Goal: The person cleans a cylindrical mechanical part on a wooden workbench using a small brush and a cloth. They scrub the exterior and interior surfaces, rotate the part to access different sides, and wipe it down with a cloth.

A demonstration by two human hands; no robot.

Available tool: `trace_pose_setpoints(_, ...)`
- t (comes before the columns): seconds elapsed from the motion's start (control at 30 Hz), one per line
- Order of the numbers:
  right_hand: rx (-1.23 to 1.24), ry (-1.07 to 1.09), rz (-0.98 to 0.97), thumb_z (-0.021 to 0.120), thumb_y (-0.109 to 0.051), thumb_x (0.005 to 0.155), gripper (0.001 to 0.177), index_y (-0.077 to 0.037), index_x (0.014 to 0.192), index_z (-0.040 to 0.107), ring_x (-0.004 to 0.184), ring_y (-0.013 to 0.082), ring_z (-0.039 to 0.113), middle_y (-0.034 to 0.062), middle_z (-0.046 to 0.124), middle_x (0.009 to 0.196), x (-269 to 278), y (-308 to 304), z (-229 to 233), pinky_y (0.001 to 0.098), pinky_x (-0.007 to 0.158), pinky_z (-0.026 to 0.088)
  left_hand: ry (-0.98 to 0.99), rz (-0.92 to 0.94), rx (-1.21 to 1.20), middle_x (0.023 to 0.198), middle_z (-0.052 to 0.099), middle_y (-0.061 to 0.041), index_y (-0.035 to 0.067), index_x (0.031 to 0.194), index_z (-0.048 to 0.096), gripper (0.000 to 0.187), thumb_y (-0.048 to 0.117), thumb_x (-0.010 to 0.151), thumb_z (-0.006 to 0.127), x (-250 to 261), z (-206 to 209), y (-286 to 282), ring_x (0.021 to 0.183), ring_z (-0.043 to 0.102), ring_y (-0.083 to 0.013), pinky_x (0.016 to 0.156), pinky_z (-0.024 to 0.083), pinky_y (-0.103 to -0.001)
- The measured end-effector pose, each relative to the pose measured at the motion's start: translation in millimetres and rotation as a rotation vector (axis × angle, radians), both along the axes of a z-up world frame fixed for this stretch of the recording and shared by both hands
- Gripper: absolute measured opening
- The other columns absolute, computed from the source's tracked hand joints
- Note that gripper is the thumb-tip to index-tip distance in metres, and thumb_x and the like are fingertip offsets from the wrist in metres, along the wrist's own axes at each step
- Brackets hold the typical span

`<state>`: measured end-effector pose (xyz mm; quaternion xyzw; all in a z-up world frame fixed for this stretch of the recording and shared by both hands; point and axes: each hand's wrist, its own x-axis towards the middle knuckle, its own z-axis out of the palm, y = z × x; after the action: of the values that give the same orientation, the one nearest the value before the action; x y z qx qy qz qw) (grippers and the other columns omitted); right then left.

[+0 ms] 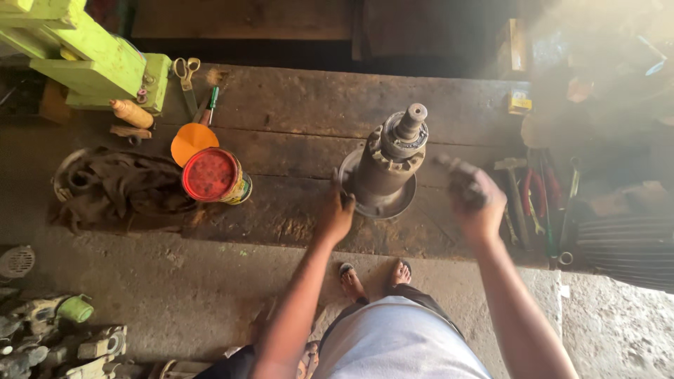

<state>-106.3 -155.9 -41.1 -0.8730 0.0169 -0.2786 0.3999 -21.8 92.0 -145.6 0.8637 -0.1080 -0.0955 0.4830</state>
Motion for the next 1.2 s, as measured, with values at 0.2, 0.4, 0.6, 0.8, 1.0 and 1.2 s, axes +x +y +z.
trace_pose_setpoints(0.2, 0.080, 0.146, 0.487, 0.076, -0.010, 0.089, 0.022, -0.012, 0.110, 0.073, 0.107, 0.0226, 0.074, 0.0061, 0.074, 0.126, -34, 38, -36, 0.0367, 0.091, 0.061, -0.056, 0.153, 0.168, 0.156, 0.032, -0.031, -0.007, 0.158, 0.015, 0.077, 0.031, 0.106, 0.056, -8, 2, -13, 0.144, 0.038, -0.0430, 0.119, 0.031, -0.048)
trace_pose_setpoints(0.4, 0.005, 0.154, 0.189, 0.075, -0.005, 0.087, 0.025, -0.010, 0.112, 0.074, 0.109, 0.0219, 0.073, 0.0065, 0.076, 0.120, -23, 8, -31, 0.0346, 0.094, 0.058, -0.271, 0.122, -0.002, 0.164, 0.030, -0.031, -0.006, 0.161, 0.016, 0.071, 0.017, 0.103, 0.050, -22, -31, -19, 0.149, 0.036, -0.0434, 0.122, 0.032, -0.045)
trace_pose_setpoints(0.6, -0.023, -0.011, 0.024, 0.074, 0.002, 0.081, 0.027, -0.006, 0.107, 0.073, 0.114, 0.0262, 0.071, 0.0103, 0.074, 0.119, -33, 29, -5, 0.0355, 0.097, 0.056, -0.273, 0.053, -0.093, 0.164, 0.031, -0.031, -0.001, 0.164, 0.014, 0.070, 0.016, 0.106, 0.049, -19, -57, -9, 0.149, 0.037, -0.0458, 0.121, 0.033, -0.047)
trace_pose_setpoints(0.8, 0.168, 0.047, 0.489, 0.078, -0.003, 0.083, 0.016, -0.011, 0.097, 0.072, 0.111, 0.0235, 0.074, 0.0091, 0.077, 0.118, -30, 52, 9, 0.0345, 0.099, 0.058, -0.211, 0.065, -0.047, 0.157, 0.043, -0.028, 0.006, 0.166, 0.015, 0.070, 0.018, 0.107, 0.051, -6, -60, -8, 0.143, 0.047, -0.0447, 0.115, 0.042, -0.046)
trace_pose_setpoints(1.0, 0.188, -0.037, 0.102, 0.068, -0.003, 0.096, 0.013, -0.003, 0.109, 0.071, 0.102, 0.0212, 0.071, 0.0118, 0.074, 0.112, -11, 3, 60, 0.0351, 0.094, 0.057, -0.268, 0.027, -0.075, 0.159, 0.037, -0.031, 0.005, 0.164, 0.012, 0.076, 0.014, 0.102, 0.054, 1, -51, -5, 0.144, 0.042, -0.0472, 0.114, 0.040, -0.048)
trace_pose_setpoints(1.2, 0.051, -0.402, 0.064, 0.064, -0.007, 0.103, 0.006, -0.013, 0.101, 0.063, 0.096, 0.0151, 0.072, 0.0005, 0.069, 0.101, -11, -9, 54, 0.0301, 0.083, 0.059, -0.195, 0.037, 0.010, 0.154, 0.045, -0.028, 0.007, 0.165, 0.013, 0.078, 0.018, 0.100, 0.056, 1, -48, -2, 0.137, 0.050, -0.0459, 0.110, 0.044, -0.048)
